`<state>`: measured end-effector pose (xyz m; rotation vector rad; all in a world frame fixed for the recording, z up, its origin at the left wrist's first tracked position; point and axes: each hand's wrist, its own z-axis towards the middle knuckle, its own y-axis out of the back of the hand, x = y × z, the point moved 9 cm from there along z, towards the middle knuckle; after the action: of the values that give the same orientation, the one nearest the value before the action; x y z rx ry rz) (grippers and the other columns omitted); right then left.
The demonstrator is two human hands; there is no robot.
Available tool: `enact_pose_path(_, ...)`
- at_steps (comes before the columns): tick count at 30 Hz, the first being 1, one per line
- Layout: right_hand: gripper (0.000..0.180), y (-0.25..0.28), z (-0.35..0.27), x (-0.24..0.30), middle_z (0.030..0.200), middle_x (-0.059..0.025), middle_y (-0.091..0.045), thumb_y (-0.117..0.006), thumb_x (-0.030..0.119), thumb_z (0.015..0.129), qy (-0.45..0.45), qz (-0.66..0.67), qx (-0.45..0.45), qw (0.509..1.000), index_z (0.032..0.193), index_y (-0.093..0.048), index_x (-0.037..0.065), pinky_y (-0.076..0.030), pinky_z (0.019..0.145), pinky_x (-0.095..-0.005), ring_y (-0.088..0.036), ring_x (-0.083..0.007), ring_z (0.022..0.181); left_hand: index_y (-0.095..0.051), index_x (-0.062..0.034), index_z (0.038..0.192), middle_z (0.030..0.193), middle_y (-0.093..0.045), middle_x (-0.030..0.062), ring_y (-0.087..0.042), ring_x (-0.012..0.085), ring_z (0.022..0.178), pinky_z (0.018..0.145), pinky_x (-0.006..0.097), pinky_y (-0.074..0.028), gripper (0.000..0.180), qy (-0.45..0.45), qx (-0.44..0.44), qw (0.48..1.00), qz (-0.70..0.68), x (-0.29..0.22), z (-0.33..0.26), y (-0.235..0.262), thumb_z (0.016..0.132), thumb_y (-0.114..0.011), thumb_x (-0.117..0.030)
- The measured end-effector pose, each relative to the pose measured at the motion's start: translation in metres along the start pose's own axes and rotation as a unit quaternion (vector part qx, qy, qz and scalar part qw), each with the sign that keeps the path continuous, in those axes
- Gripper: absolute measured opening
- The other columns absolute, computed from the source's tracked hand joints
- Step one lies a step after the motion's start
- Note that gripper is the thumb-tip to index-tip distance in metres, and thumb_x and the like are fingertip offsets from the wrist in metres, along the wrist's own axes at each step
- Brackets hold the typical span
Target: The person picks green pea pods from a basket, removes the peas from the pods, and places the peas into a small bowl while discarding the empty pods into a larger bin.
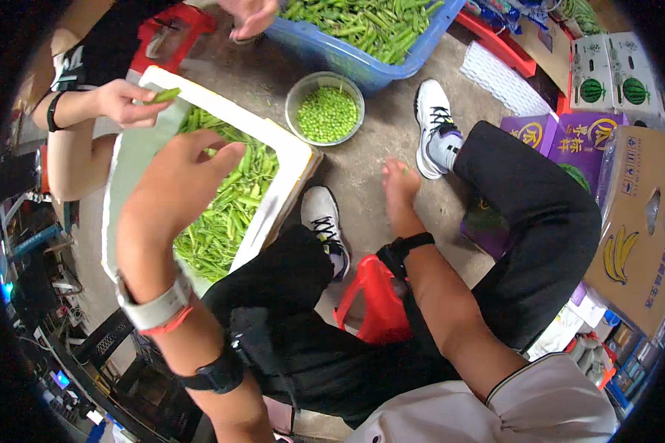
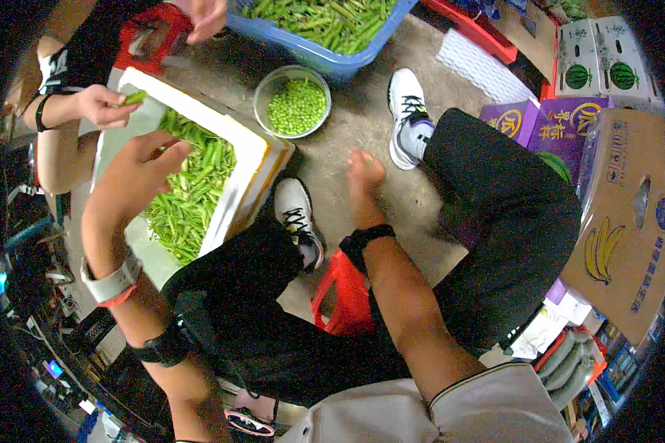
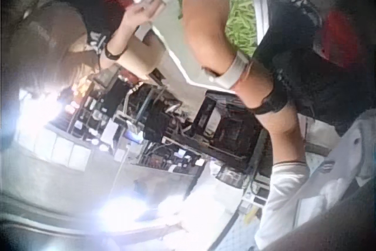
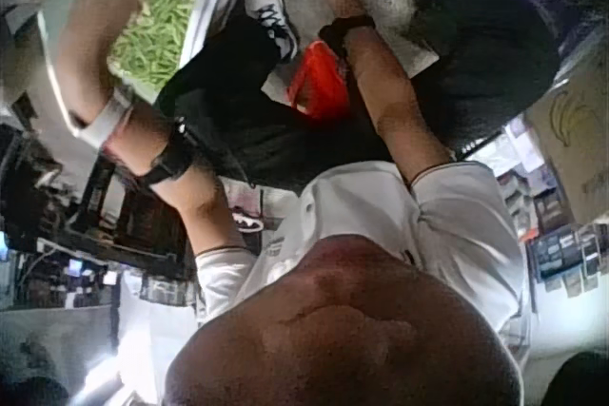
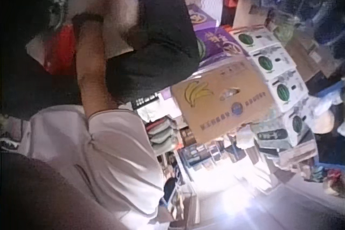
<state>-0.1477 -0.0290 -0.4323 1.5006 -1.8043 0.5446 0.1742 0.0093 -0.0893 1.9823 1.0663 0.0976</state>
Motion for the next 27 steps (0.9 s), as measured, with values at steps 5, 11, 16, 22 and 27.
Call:
enact_pose_path(5,0.026,-0.088,-0.005,0.121,0.079,-0.0109,-0.069,-0.065,0.024,0.084,0.239,-0.124,0.145,0.952,0.090,-0.069,-0.001,-0.049,0.063,-0.0349,-0.064,-0.0208,0.068,-0.066,0.0035,0.104,0.095,-0.068,0.0222,-0.066,0.0341,0.091,0.083,0.038,-0.049,0.046,-0.094,-0.042,0.995,-0.003,-0.033,-0.015,0.007,0.086,-0.061,-0.038)
enact_pose_path(11,0.039,-0.097,-0.062,0.219,0.072,-0.0054,-0.066,-0.051,0.034,0.096,0.188,-0.235,0.290,0.908,0.087,-0.067,-0.001,-0.048,0.057,-0.0296,-0.058,-0.0155,0.055,-0.067,0.0035,0.103,0.086,-0.069,0.0188,-0.066,0.0253,0.074,0.070,0.036,-0.051,0.043,-0.133,-0.106,0.985,0.006,-0.044,-0.030,0.011,0.088,-0.061,-0.037)
enact_pose_path(16,0.062,-0.097,-0.190,0.312,0.093,-0.0061,-0.064,-0.025,0.052,0.101,0.174,-0.136,0.478,0.850,0.106,-0.065,0.006,-0.046,0.078,-0.0293,-0.059,-0.0137,0.086,-0.067,0.0025,0.101,0.092,-0.068,0.0202,-0.067,0.0303,0.085,0.078,0.037,-0.050,0.038,-0.216,-0.194,0.943,-0.164,-0.071,-0.060,0.011,0.088,-0.060,-0.033)
enact_pose_path(22,0.065,-0.073,-0.251,0.384,0.103,-0.0072,-0.062,-0.017,0.057,0.100,0.204,0.003,0.550,0.810,0.124,-0.055,0.009,-0.046,0.082,-0.0315,-0.058,-0.0156,0.097,-0.055,0.0036,0.119,0.092,-0.066,0.0071,-0.062,0.0116,0.076,0.069,0.025,-0.050,0.031,-0.347,-0.119,0.838,-0.404,-0.138,-0.100,0.007,0.096,-0.053,-0.016)
enact_pose_path(27,0.065,-0.068,-0.249,0.373,0.105,-0.0076,-0.062,-0.020,0.057,0.100,0.177,0.054,0.548,0.816,0.127,-0.054,0.008,-0.047,0.080,-0.0298,-0.058,-0.0142,0.094,-0.061,0.0033,0.112,0.093,-0.065,0.0038,-0.060,0.0090,0.079,0.072,0.023,-0.050,0.024,-0.407,-0.205,0.782,-0.425,-0.143,-0.112,0.028,0.090,-0.061,-0.006)
